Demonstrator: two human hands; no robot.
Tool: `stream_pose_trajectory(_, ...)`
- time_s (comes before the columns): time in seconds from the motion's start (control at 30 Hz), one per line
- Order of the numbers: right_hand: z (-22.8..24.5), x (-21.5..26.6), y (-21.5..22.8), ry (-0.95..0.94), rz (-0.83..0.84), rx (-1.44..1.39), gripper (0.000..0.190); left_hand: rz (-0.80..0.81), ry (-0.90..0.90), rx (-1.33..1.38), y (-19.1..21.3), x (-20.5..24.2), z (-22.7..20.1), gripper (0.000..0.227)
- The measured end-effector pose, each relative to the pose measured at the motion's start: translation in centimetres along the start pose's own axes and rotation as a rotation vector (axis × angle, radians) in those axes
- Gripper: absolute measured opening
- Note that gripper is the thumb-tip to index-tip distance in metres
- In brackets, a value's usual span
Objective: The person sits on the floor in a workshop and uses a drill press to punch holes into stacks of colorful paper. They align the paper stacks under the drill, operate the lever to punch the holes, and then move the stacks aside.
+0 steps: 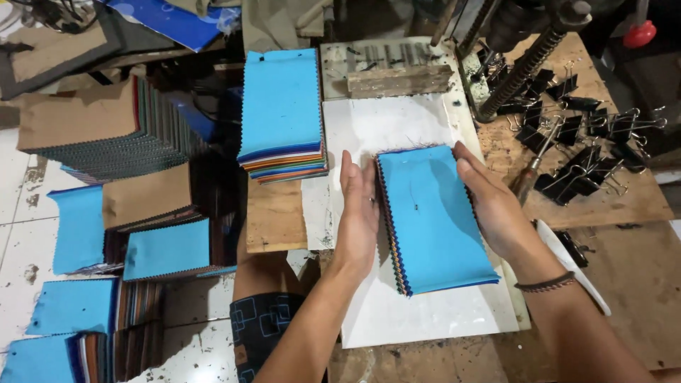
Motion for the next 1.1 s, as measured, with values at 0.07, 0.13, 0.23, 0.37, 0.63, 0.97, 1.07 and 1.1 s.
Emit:
stream_pose_trajectory(0.07,0.0,0.1,-0.2,-0.001,-0.024,-0.043,0.064,0.007,-0.007,0.001,-0.4,0.2,-0.3,0.095)
stream_pose_trajectory(0.13,0.1,0.6,-0.5,0.006,-0.025,-0.045,0.066,0.037,-0.002,-0.089,-1.3,0.6,-0.8,0.095)
stream_pose_trajectory(0.23,-0.6,0.1,0.3,0.088,-0.001,-0.244,0.067,0.129,-0.098,-0.306,-0.3,0.9,-0.5,0.093)
stream_pose_trajectory(0.37,-0.6,0.3,2.2,0.292,-0.027,-0.071,0.066,0.245,-0.334,-0.637,-1.0,2.8,-0.4,0.075)
stream_pose_trajectory(0.63,-1.5,1.1,0.3,0.257,0.037,-0.143,0.083,0.240,-0.314,-0.497,-1.8,2.2,2.3,0.075)
stream_pose_trajectory(0.97,-3.6,2.5,1.4,0.261,-0.014,-0.304,0.095,0.049,-0.217,-0.190,-1.0,5.6,3.7,0.085)
stream_pose_trajectory(1.07,-4.1,2.4,2.4,0.220,-0.015,-0.357,0.091,0.069,-0.198,-0.032,-0.4,5.8,2.7,0.090)
stream_pose_trajectory(1.1,-4.3,2.6,2.7,0.225,0.010,-0.332,0.091,0.063,-0.166,-0.191,0.1,6.2,2.5,0.092)
Point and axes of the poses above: each hand's wrist, its own x-axis away from the middle knuckle, its own y-axis out of the back of the hand, z = x × y, the point moved 8 cm from there along -x, towards the middle knuckle, and after that the axes turned 10 degrees about -z, right-handed, at the moved point
